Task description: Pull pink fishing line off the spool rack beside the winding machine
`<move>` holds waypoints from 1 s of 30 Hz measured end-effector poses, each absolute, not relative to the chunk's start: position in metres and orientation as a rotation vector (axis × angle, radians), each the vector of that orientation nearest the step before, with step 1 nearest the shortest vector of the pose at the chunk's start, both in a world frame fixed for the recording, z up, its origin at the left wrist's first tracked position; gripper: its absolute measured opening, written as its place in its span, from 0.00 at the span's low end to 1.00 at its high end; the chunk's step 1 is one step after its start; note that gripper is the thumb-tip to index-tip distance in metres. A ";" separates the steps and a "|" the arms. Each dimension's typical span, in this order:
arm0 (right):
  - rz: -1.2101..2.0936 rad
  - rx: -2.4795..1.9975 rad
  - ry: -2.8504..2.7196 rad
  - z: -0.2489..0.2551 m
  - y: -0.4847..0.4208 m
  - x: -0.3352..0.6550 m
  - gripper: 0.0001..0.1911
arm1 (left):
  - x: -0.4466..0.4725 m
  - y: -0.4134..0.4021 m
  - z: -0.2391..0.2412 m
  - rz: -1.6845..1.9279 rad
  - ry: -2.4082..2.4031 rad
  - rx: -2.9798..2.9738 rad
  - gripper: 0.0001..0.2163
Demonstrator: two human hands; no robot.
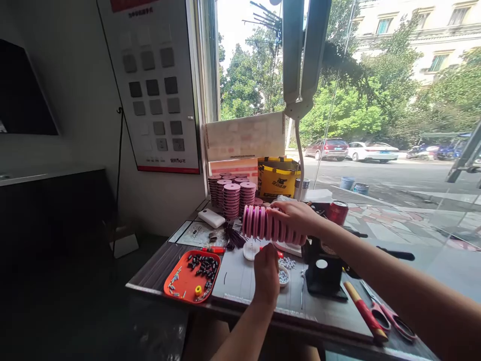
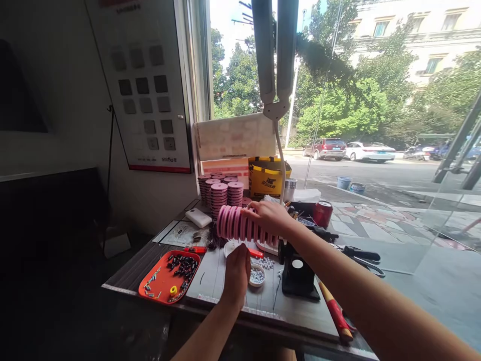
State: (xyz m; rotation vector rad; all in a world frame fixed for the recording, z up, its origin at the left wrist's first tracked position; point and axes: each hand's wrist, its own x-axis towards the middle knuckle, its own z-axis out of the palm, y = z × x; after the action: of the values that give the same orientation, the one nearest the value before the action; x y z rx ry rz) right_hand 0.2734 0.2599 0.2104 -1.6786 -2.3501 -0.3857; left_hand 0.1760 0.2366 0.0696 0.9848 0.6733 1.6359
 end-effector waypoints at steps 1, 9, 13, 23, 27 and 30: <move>-0.386 -1.684 -2.351 0.210 0.260 0.273 0.25 | 0.177 0.243 0.062 1.630 0.703 1.002 0.18; -0.393 -1.672 -2.354 0.212 0.259 0.271 0.26 | 0.172 0.256 0.041 1.603 0.895 1.190 0.15; -0.393 -1.636 -2.366 0.213 0.258 0.268 0.25 | 0.157 0.230 0.044 1.609 0.919 1.314 0.10; -0.366 -1.644 -2.362 0.214 0.257 0.268 0.29 | 0.149 0.160 0.064 1.643 0.837 2.051 0.13; -0.350 -1.665 -2.355 0.216 0.258 0.268 0.28 | 0.178 0.160 0.076 1.470 0.574 2.632 0.10; -0.347 -1.680 -2.352 0.216 0.259 0.269 0.27 | 0.191 0.177 0.088 1.333 0.598 3.187 0.10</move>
State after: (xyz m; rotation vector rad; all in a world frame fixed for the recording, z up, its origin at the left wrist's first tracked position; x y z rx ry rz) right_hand 0.2688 0.2592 0.2158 -1.6797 -2.3520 -0.3470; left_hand 0.1914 0.1769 0.0879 3.1867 0.5984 1.3330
